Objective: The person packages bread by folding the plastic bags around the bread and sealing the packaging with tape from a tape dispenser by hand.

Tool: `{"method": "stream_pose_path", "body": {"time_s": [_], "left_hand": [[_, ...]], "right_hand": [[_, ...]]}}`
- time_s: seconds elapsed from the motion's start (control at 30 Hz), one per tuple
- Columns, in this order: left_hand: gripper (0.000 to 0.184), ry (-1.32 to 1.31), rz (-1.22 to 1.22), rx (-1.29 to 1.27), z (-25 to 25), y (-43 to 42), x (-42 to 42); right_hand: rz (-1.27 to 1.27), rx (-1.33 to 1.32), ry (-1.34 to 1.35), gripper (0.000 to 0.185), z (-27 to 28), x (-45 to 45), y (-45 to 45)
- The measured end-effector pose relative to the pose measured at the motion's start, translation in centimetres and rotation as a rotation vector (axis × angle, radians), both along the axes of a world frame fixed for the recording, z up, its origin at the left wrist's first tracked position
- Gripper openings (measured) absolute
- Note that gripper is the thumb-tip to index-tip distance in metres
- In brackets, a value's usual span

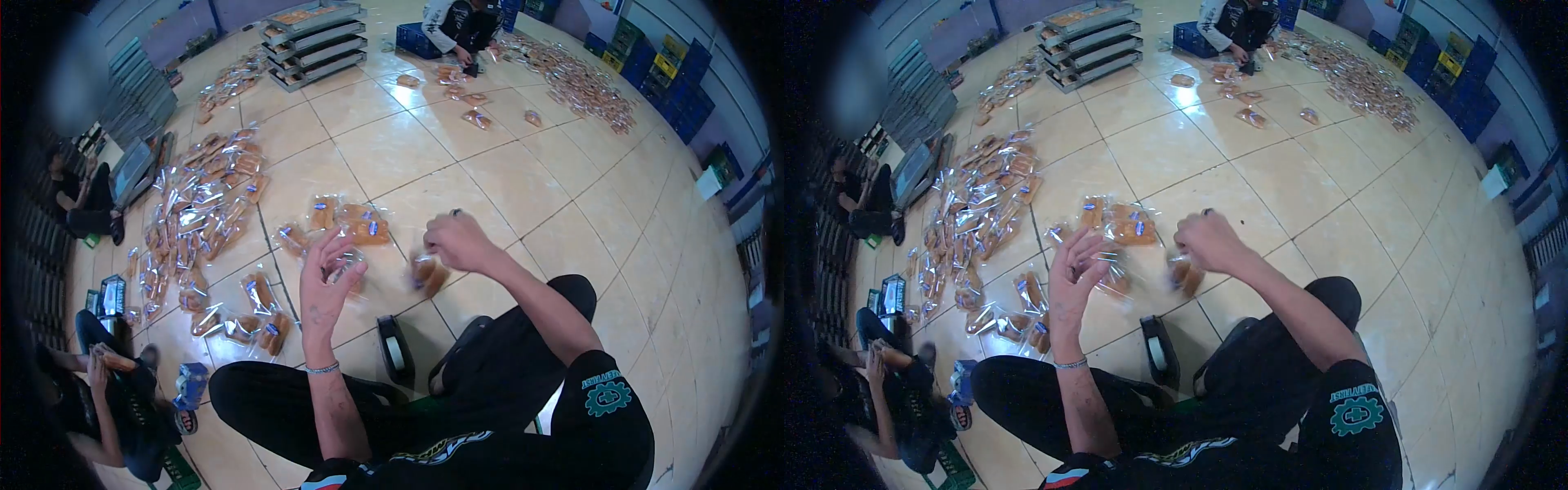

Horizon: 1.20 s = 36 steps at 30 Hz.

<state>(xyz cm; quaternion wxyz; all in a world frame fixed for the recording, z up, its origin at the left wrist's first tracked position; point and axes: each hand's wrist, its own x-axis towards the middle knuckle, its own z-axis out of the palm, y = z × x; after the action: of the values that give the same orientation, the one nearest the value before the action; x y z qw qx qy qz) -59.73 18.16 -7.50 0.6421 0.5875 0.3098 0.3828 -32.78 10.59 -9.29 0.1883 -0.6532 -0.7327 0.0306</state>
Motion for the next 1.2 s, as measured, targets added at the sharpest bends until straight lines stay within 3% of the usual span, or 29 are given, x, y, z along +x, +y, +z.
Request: {"method": "stream_pose_path", "body": {"time_s": [0.13,0.2,0.23,0.3,0.33,0.37,0.4,0.43,0.47,0.53,0.57,0.6,0.67,0.83,0.9,1.13,1.2], "left_hand": [[0.082,0.142,-0.010,0.057,-1.2,-0.5,0.9],[0.083,0.250,-0.029,0.333,-1.6,-1.1,2.6],[0.083,0.248,-0.028,0.326,-1.9,-1.6,3.5],[0.081,0.350,0.151,0.718,-2.2,-2.4,4.8],[0.081,0.349,0.158,0.713,-2.0,-2.5,5.1],[0.080,0.317,0.056,0.498,-1.7,-2.5,5.3],[0.079,0.282,-0.044,0.285,-1.6,-2.4,5.3],[0.070,0.282,-0.031,0.286,-1.6,-2.3,5.0],[0.070,0.284,-0.021,0.287,-1.5,-2.2,4.9],[0.065,-0.145,-0.017,-0.004,-0.8,-2.4,4.8],[0.069,-0.226,0.004,-0.035,0.2,-2.7,4.8],[0.069,-0.230,0.015,-0.027,0.7,-2.8,4.9],[0.077,-0.410,0.116,-0.089,1.2,-3.0,5.2],[0.081,-0.373,0.320,0.006,1.7,-3.9,5.2],[0.081,-0.384,0.336,0.026,1.7,-3.8,5.2],[0.083,-0.395,0.265,0.102,2.8,-3.9,5.2],[0.080,-0.390,0.246,0.128,2.4,-4.0,5.2]], "right_hand": [[0.008,-0.026,-0.211,0.006,1.3,-1.2,-0.8],[-0.033,0.145,-0.081,0.006,3.9,-1.2,-0.9],[-0.037,0.142,-0.066,0.007,5.6,-1.5,-1.3],[-0.019,0.134,0.057,0.008,7.6,-2.2,-1.7],[-0.003,0.131,0.184,0.008,8.0,-2.3,-1.6],[0.005,0.128,0.183,0.008,7.8,-2.4,-1.4],[0.017,0.236,0.307,0.020,7.3,-2.4,-1.1],[0.029,0.344,0.433,0.033,7.0,-2.6,-0.8],[0.039,0.345,0.435,0.033,6.7,-3.3,-0.5],[-0.232,0.532,0.879,0.066,6.1,-5.1,-0.2],[-0.146,0.321,0.982,0.089,5.2,-4.8,-0.1],[-0.131,0.321,0.981,0.089,4.5,-5.1,-0.3],[-0.052,0.040,1.170,0.085,3.8,-6.9,-1.0],[-0.140,0.275,1.189,0.079,3.7,-9.8,-0.9],[-0.076,0.356,0.892,0.070,3.2,-9.5,-0.6],[-0.026,0.478,0.720,0.051,4.0,-8.3,-0.2],[-0.063,0.340,1.110,0.042,4.6,-8.4,-0.5]]}}
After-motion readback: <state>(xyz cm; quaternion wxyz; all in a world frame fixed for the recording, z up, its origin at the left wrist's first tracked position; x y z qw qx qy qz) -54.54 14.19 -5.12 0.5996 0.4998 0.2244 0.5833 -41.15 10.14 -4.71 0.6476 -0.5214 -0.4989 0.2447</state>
